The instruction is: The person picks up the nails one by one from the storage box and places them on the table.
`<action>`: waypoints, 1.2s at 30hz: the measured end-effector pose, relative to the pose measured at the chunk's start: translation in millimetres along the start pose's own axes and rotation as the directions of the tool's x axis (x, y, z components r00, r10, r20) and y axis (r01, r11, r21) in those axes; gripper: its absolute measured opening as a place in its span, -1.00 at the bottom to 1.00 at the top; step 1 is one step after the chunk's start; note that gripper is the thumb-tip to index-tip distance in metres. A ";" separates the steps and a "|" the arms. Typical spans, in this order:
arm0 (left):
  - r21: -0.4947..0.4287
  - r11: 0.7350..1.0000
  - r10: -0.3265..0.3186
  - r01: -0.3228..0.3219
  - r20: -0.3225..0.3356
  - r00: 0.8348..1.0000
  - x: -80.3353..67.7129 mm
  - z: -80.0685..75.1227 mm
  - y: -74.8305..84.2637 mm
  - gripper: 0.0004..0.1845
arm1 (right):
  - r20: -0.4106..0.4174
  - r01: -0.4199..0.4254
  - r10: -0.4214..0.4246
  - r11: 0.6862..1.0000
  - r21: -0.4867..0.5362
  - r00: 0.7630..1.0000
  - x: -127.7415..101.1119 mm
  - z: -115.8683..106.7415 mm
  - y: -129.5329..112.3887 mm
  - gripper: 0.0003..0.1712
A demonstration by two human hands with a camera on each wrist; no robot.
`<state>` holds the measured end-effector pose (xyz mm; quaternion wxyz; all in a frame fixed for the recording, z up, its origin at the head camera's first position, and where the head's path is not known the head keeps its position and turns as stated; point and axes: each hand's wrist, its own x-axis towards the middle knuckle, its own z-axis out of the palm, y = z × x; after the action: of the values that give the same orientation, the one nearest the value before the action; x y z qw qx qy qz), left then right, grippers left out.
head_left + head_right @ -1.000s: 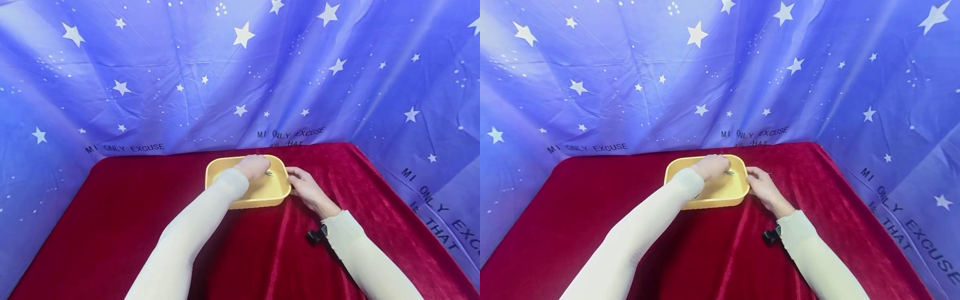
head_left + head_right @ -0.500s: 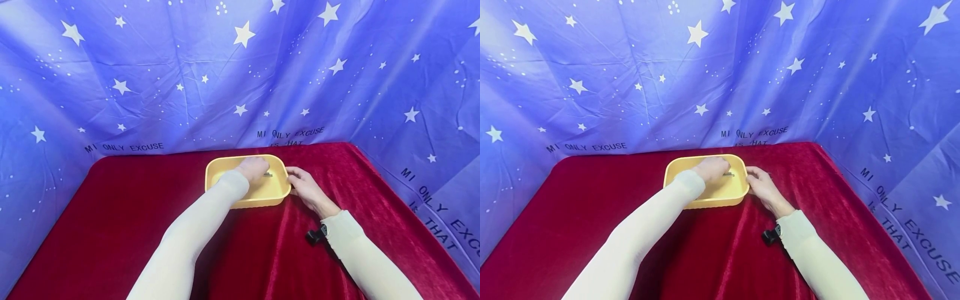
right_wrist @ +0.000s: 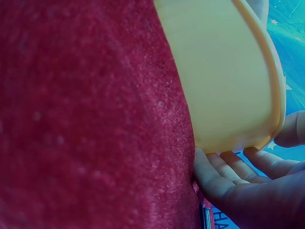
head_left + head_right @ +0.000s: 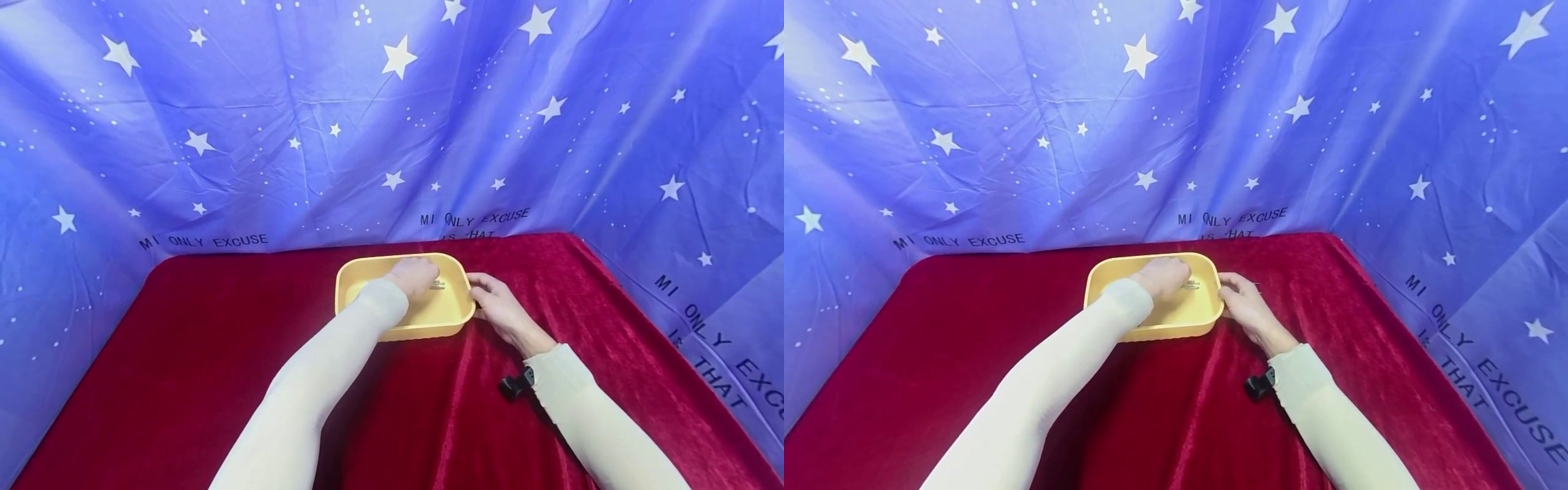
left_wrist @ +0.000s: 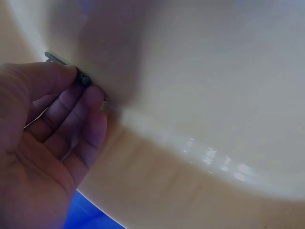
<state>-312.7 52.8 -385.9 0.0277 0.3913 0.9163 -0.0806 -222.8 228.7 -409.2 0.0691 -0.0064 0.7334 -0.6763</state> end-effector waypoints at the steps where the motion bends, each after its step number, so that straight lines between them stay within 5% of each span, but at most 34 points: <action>1: -0.003 1.000 -0.001 0.001 0.001 1.000 0.5 0.4 -0.2 -0.82 | 0.000 0.001 -0.001 1.000 0.001 1.000 -0.1 -0.1 0.1 -0.44; 19: -0.086 0.992 -0.086 0.094 0.090 0.992 -4.5 -6.4 3.9 -0.93 | -0.012 0.008 -0.008 1.000 -0.006 1.000 1.2 0.8 0.7 -0.44; 36: -0.050 0.996 -0.074 0.079 0.087 0.993 -4.2 -3.7 1.0 -0.90 | -0.019 0.008 -0.008 1.000 -0.014 1.000 0.5 1.1 1.7 -0.44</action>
<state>-309.0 51.1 -381.9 0.0741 0.3512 0.9304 -0.0738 -223.0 227.7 -411.0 0.0594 -0.0036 0.7387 -0.6715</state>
